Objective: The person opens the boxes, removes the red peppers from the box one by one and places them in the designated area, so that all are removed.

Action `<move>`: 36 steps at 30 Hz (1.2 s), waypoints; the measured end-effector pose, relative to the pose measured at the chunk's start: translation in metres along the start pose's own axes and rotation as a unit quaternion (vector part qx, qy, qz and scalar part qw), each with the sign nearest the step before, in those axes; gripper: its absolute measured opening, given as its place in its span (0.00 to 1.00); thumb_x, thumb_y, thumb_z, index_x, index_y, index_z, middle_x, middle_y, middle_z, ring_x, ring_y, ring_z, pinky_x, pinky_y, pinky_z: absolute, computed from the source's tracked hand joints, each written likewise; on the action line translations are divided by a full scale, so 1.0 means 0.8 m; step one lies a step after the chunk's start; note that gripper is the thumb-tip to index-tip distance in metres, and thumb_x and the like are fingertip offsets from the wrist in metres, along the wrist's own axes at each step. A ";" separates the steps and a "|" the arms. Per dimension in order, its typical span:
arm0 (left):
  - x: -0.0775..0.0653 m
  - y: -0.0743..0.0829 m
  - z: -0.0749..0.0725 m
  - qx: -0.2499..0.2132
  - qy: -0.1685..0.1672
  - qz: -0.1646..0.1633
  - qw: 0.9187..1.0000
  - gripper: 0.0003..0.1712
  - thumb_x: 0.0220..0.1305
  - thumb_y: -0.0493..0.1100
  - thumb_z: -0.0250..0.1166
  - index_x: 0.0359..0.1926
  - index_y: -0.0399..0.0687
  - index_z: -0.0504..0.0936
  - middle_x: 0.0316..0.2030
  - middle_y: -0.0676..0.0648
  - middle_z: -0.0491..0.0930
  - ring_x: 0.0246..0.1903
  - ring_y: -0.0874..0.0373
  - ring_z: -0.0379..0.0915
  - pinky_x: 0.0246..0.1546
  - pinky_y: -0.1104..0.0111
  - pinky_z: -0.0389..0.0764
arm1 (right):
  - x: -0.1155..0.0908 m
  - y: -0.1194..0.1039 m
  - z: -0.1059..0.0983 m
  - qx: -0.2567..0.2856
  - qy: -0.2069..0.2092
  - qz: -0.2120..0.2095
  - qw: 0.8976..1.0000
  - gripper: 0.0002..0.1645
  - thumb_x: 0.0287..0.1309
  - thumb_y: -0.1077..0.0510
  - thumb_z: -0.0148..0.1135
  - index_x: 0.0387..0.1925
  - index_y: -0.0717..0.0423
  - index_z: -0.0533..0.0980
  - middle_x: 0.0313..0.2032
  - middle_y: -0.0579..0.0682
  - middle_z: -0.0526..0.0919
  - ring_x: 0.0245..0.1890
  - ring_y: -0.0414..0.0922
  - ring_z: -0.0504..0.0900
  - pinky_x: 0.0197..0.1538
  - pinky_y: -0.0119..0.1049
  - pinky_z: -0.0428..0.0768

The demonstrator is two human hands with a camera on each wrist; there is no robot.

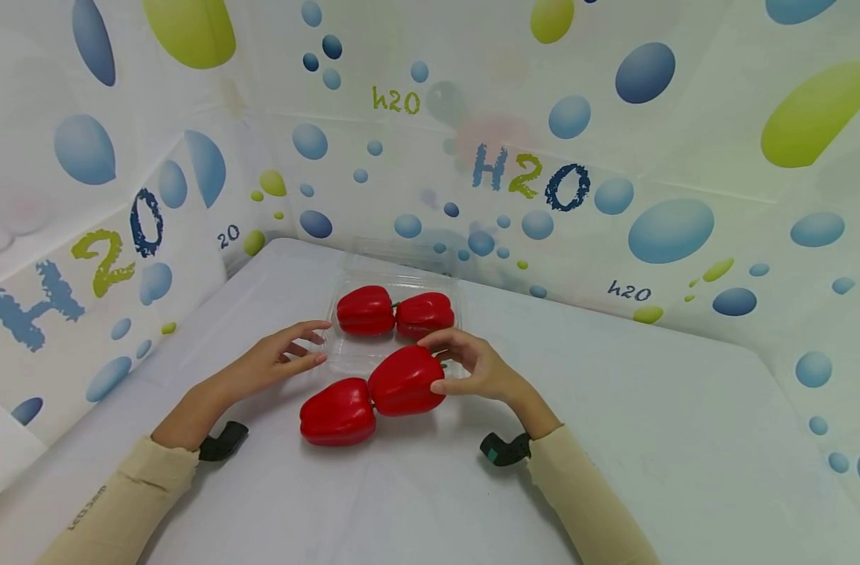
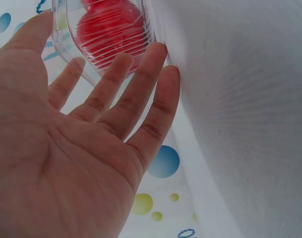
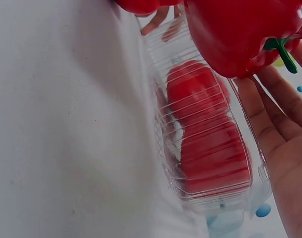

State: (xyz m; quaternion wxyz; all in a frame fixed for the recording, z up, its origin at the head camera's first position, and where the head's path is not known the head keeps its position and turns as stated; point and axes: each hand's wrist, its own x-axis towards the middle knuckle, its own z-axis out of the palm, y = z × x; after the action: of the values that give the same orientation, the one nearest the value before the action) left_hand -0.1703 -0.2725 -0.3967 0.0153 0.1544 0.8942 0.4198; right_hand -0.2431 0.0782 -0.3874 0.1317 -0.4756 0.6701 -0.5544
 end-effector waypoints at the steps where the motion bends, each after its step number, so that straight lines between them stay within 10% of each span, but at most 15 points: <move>1: 0.000 0.000 0.000 0.000 0.000 0.000 1.000 0.34 0.67 0.45 0.62 0.71 0.46 0.62 0.58 0.35 0.73 0.51 0.42 0.76 0.47 0.53 0.82 | 0.000 0.000 -0.001 -0.001 -0.003 0.000 1.000 0.36 0.49 0.61 0.72 0.59 0.66 0.69 0.56 0.62 0.75 0.53 0.53 0.77 0.56 0.58 0.77; 36: 0.000 -0.001 0.000 0.000 -0.001 0.006 1.000 0.34 0.67 0.45 0.62 0.70 0.47 0.62 0.57 0.36 0.74 0.51 0.43 0.76 0.48 0.52 0.81 | -0.006 -0.009 -0.017 -0.030 -0.060 0.026 0.997 0.32 0.50 0.61 0.71 0.58 0.61 0.71 0.54 0.57 0.77 0.52 0.49 0.76 0.54 0.57 0.78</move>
State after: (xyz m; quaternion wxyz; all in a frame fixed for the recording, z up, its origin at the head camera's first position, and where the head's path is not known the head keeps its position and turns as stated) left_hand -0.1704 -0.2728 -0.3972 0.0139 0.1608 0.8932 0.4197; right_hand -0.2469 0.0909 -0.3778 0.1719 -0.4944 0.6895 -0.5006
